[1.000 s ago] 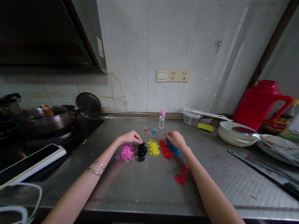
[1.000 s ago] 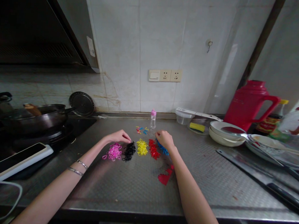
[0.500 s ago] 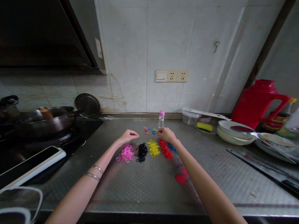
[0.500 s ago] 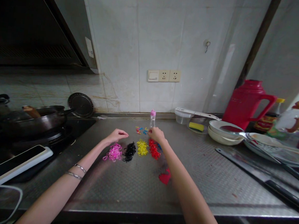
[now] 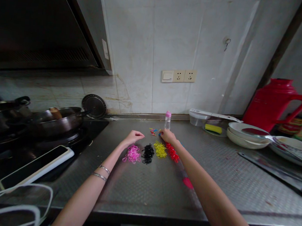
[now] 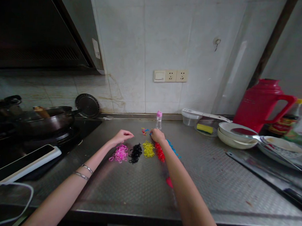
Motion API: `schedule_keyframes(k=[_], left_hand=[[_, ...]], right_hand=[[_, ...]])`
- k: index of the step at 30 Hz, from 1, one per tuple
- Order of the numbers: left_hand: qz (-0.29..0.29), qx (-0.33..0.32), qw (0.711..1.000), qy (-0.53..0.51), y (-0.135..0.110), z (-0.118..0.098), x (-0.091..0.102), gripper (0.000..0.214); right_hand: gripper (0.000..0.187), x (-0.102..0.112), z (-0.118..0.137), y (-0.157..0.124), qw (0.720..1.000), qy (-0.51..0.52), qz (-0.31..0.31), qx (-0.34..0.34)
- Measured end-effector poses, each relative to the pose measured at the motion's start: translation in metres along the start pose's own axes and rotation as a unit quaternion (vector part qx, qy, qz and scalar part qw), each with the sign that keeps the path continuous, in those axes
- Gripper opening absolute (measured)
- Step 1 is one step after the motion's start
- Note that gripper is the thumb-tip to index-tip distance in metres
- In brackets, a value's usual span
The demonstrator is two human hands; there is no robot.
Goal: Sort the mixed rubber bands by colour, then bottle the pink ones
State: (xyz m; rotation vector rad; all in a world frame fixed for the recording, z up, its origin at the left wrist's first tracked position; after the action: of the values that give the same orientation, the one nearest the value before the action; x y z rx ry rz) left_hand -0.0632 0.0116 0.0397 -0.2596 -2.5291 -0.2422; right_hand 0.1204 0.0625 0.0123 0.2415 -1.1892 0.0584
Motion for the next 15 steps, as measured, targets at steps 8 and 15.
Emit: schedule_keyframes(k=[8, 15], left_hand=[[-0.001, -0.001, 1.0, -0.006, 0.001, 0.002, 0.0, 0.023], [0.003, -0.014, 1.0, 0.005, 0.0, 0.001, -0.001, 0.021]], right_hand=[[0.032, 0.012, -0.009, 0.0, 0.998, 0.034, -0.048, 0.01], [0.034, 0.044, -0.035, -0.016, 0.992, 0.07, -0.095, 0.047]])
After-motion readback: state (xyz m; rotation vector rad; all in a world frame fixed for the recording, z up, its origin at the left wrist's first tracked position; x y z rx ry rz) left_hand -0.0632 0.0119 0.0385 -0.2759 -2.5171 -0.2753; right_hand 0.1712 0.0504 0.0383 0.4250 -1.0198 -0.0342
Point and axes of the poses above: each hand's wrist, its own y-axis towards the middle knuckle, its own x-axis out of the back of the hand, z = x × y, the point moved 10 cm from there along y, towards the middle knuckle, and after that the axes turned 3 degrees about y, right-handed, at the moved point
